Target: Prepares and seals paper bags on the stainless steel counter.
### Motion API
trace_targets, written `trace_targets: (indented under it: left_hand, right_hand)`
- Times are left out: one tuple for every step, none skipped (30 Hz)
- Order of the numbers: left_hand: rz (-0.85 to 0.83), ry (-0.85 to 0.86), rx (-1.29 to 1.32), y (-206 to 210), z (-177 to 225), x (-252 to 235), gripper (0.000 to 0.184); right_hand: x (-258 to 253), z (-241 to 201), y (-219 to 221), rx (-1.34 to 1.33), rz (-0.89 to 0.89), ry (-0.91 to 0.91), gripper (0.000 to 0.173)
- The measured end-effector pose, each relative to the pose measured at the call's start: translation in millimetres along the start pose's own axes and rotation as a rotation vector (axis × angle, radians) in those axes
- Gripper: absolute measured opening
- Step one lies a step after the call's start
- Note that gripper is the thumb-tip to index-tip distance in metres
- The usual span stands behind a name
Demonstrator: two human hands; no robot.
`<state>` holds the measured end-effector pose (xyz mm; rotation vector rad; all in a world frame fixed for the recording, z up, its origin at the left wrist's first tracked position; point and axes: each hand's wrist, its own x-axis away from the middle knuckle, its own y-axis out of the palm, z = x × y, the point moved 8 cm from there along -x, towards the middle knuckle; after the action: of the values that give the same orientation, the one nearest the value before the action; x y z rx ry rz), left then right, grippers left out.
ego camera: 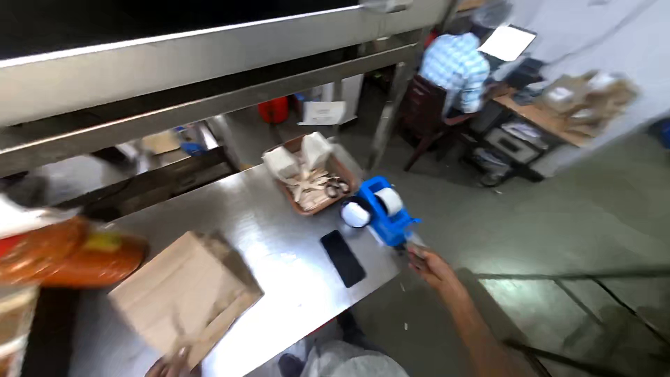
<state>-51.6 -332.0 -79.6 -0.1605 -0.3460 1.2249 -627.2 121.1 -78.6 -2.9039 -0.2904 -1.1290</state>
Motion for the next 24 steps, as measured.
trace_targets:
  left_hand:
    - [0.042, -0.037, -0.019, 0, 6, 4, 0.027]
    - [0.093, -0.056, -0.005, -2, 9, 6, 0.026]
    - [0.117, -0.077, 0.02, -5, 11, 8, 0.024]
    - [0.122, -0.099, 0.047, -7, 9, 7, 0.022]
    - [0.117, -0.116, 0.064, -8, 5, 7, 0.021]
    - [0.109, -0.121, 0.073, -9, 0, 8, 0.02]
    - [0.095, -0.108, 0.077, -10, -3, 8, 0.019]
    - [0.088, -0.086, 0.084, -11, -4, 6, 0.018]
    - [0.085, -0.07, 0.103, -10, -5, 5, 0.018]
    - [0.083, -0.062, 0.132, -10, -5, 5, 0.017]
    - [0.084, -0.054, 0.167, -9, -5, 5, 0.016]
    - [0.085, -0.052, 0.2, -9, -4, 6, 0.016]
    - [0.083, -0.055, 0.221, -8, -4, 6, 0.016]
    - [0.08, -0.059, 0.236, -7, -3, 6, 0.016]
    - [0.073, -0.061, 0.245, -7, -2, 6, 0.016]
    - [0.063, -0.063, 0.247, -7, -2, 7, 0.015]
    - [0.053, -0.061, 0.246, -7, 0, 8, 0.015]
    - [0.04, -0.056, 0.237, -7, 0, 7, 0.016]
    - [0.032, -0.051, 0.224, -7, -1, 5, 0.016]
    - [0.026, -0.05, 0.22, -7, -2, 4, 0.017]
    - [0.018, -0.052, 0.223, -7, -4, 3, 0.017]
    - [0.013, -0.053, 0.228, -7, -5, 2, 0.018]
    - [0.009, -0.054, 0.239, -6, -6, 1, 0.019]
    - [0.008, -0.054, 0.251, -6, -7, 0, 0.019]
  right_hand:
    - [12, 16, 9, -0.052, -0.02, -0.015, 0.018]
    - [28, 30, 21, -0.079, -0.041, -0.018, 0.017]
    - [45, 40, 34, -0.048, -0.073, -0.023, 0.017]
    - [63, 44, 47, 0.038, -0.115, -0.046, 0.018]
    - [80, 46, 61, 0.144, -0.16, -0.088, 0.02]
    - [98, 50, 79, 0.249, -0.222, -0.153, 0.02]
    - [118, 54, 106, 0.316, -0.294, -0.229, 0.019]
    - [142, 59, 141, 0.344, -0.387, -0.299, 0.016]
    - [167, 68, 179, 0.347, -0.487, -0.364, 0.013]
    - [193, 80, 220, 0.329, -0.594, -0.418, 0.011]
    - [217, 95, 261, 0.325, -0.706, -0.467, 0.01]
    - [237, 113, 301, 0.323, -0.797, -0.506, 0.01]
    - [250, 132, 338, 0.328, -0.853, -0.519, 0.01]
    - [258, 151, 371, 0.344, -0.874, -0.504, 0.012]
    - [260, 170, 398, 0.393, -0.856, -0.474, 0.014]
    - [257, 189, 418, 0.457, -0.806, -0.454, 0.014]
    - [252, 203, 433, 0.544, -0.732, -0.459, 0.014]
    - [246, 213, 442, 0.677, -0.639, -0.487, 0.016]
    - [243, 218, 446, 0.814, -0.539, -0.522, 0.021]
    - [245, 218, 447, 0.93, -0.448, -0.559, 0.027]
    - [250, 215, 448, 1.036, -0.377, -0.594, 0.033]
    - [255, 210, 449, 1.152, -0.336, -0.629, 0.038]
    - [260, 206, 451, 1.28, -0.314, -0.654, 0.043]
    - [262, 204, 451, 1.405, -0.308, -0.655, 0.05]
